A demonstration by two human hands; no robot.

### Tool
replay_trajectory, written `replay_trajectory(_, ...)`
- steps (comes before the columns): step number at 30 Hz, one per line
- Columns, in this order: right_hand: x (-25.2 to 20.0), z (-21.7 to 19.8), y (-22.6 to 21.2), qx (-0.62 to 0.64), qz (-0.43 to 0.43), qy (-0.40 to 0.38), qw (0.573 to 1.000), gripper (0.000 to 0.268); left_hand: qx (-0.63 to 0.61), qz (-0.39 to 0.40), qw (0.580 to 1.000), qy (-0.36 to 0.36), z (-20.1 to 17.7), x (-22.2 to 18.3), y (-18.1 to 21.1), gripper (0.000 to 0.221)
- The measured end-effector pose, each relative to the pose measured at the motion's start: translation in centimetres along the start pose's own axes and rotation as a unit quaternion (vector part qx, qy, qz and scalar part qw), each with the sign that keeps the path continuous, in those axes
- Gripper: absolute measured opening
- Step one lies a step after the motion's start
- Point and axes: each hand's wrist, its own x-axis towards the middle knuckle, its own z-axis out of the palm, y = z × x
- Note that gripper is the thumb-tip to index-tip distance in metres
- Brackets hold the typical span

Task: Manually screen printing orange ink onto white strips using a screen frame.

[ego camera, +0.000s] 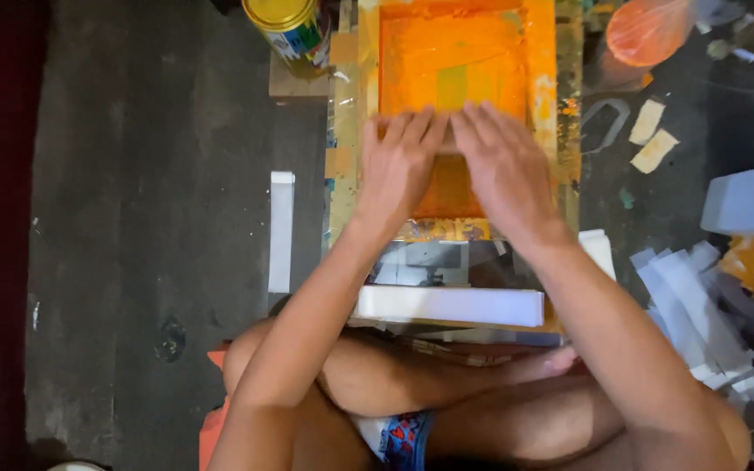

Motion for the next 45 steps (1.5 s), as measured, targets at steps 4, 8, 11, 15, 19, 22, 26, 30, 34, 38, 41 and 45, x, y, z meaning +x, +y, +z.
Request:
replay_trajectory(4, 3.4, 2.0, 2.1, 0.011, -0.009, 0.071, 0.997, 0.038, -0.039, -0.052, 0.996, -0.064, 5.0, 1.4, -1.6, 0.036)
replay_trajectory(8, 5.2, 5.9, 5.0, -0.048, -0.012, 0.100, 0.994, 0.033, 0.020, -0.042, 0.998, -0.047, 7.9, 2.6, -2.9, 0.033)
replay_trajectory(11, 5.5, 7.1, 5.8, -0.065, -0.015, 0.099, 0.993, 0.033, 0.018, -0.050, 0.997, -0.047, 8.7, 2.9, -3.2, 0.030)
replay_trajectory(15, 4.9, 6.0, 5.1, -0.067, -0.019, 0.095, 0.993, 0.033, 0.022, -0.034, 0.998, -0.048, 7.7, 2.7, -2.9, 0.025)
replay_trajectory(19, 3.8, 3.6, 3.5, -0.015, -0.009, 0.073, 0.997, 0.035, 0.018, -0.023, 0.999, -0.043, 5.2, 2.3, -2.0, 0.027)
replay_trajectory(22, 2.2, 2.4, 2.7, -0.011, -0.029, 0.087, 0.996, 0.019, -0.015, -0.024, 0.996, -0.086, 3.4, 1.1, -1.4, 0.018)
replay_trajectory(26, -1.2, 2.3, 1.6, 0.021, 0.038, -0.050, 0.998, 0.024, -0.030, 0.016, 0.995, -0.096, 2.9, -1.6, -0.4, 0.018)
replay_trajectory(30, -4.1, 0.5, -0.8, 0.035, 0.098, -0.126, 0.987, 0.025, -0.008, 0.011, 0.987, -0.162, 1.7, -4.8, 1.5, 0.001)
replay_trajectory(34, -5.9, -2.2, -2.7, 0.040, 0.106, -0.170, 0.979, 0.028, -0.020, 0.012, 0.978, -0.206, 0.6, -6.8, 2.5, 0.004)
replay_trajectory(38, -6.9, -4.1, -4.4, 0.069, 0.130, -0.201, 0.968, 0.037, -0.023, -0.020, 0.965, -0.261, -0.4, -7.5, 3.4, 0.005)
replay_trajectory(41, -7.9, -1.6, -3.9, 0.073, 0.108, -0.148, 0.980, 0.034, 0.003, -0.030, 0.968, -0.247, -0.9, -7.7, 4.4, 0.005)
replay_trajectory(45, -9.4, -0.9, -5.6, 0.035, 0.090, -0.078, 0.992, 0.034, 0.007, -0.051, 0.962, -0.269, -3.9, -8.0, 6.3, 0.037)
